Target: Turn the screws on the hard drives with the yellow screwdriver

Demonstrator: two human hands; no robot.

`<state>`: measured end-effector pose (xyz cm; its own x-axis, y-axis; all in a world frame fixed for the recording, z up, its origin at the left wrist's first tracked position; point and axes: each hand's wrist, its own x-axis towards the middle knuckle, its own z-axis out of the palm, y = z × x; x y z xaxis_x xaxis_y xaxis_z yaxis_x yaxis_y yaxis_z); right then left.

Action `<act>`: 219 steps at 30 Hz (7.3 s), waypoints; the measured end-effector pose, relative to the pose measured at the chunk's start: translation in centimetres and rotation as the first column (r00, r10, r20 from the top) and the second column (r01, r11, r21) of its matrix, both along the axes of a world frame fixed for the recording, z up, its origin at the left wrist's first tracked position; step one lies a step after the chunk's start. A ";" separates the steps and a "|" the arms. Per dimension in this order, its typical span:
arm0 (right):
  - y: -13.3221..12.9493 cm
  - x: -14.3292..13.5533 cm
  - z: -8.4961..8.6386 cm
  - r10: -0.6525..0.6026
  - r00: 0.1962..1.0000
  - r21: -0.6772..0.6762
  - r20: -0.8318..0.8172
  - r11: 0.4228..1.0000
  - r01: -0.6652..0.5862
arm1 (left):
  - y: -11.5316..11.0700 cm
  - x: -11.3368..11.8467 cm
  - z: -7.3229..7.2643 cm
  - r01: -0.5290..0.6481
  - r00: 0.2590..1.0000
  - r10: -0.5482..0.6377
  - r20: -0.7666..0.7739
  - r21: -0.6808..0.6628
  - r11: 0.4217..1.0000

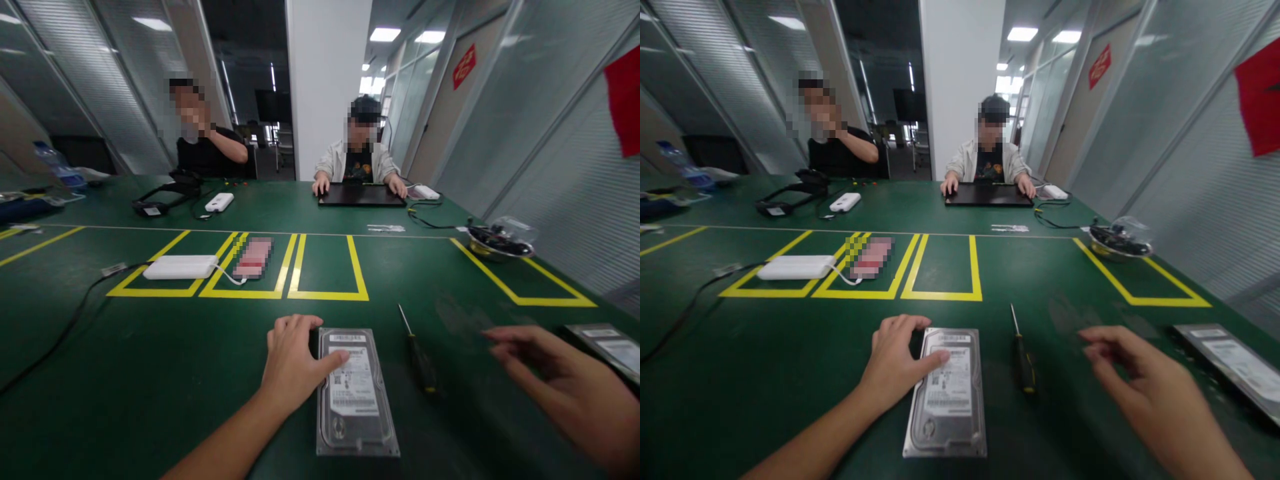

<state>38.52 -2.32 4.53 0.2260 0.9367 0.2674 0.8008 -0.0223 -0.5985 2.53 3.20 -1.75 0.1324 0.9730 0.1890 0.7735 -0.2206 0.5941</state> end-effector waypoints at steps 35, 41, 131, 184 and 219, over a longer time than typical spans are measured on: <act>1.3 -17.6 -4.4 0.326 0.495 0.041 -0.806 0.863 -0.503 | -2.4 0.4 1.5 0.304 0.925 -0.380 0.000 0.600 0.740; 1.2 -13.6 -3.1 0.373 0.796 0.003 0.477 0.905 -0.426 | -1.9 0.4 1.2 0.262 0.938 -0.337 0.077 0.476 0.839; 2.6 -8.7 -1.1 0.212 0.940 0.471 0.266 0.822 -0.319 | -1.9 4.9 4.2 0.310 0.916 -0.263 -0.302 0.121 0.943; 8.6 -11.6 0.9 0.229 0.951 0.459 0.208 0.836 -0.301 | -1.3 5.3 4.2 0.394 0.833 -0.314 -0.455 0.089 0.915; 8.8 -11.3 0.5 0.235 0.947 0.473 0.220 0.823 -0.314 | -1.3 5.2 4.0 0.390 0.841 -0.315 -0.440 0.089 0.917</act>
<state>27.26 6.49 5.04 -0.0990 0.6860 0.7209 0.8067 0.4794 -0.3455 7.73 1.89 2.28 0.5617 0.8036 0.1968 0.7875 -0.5922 0.1706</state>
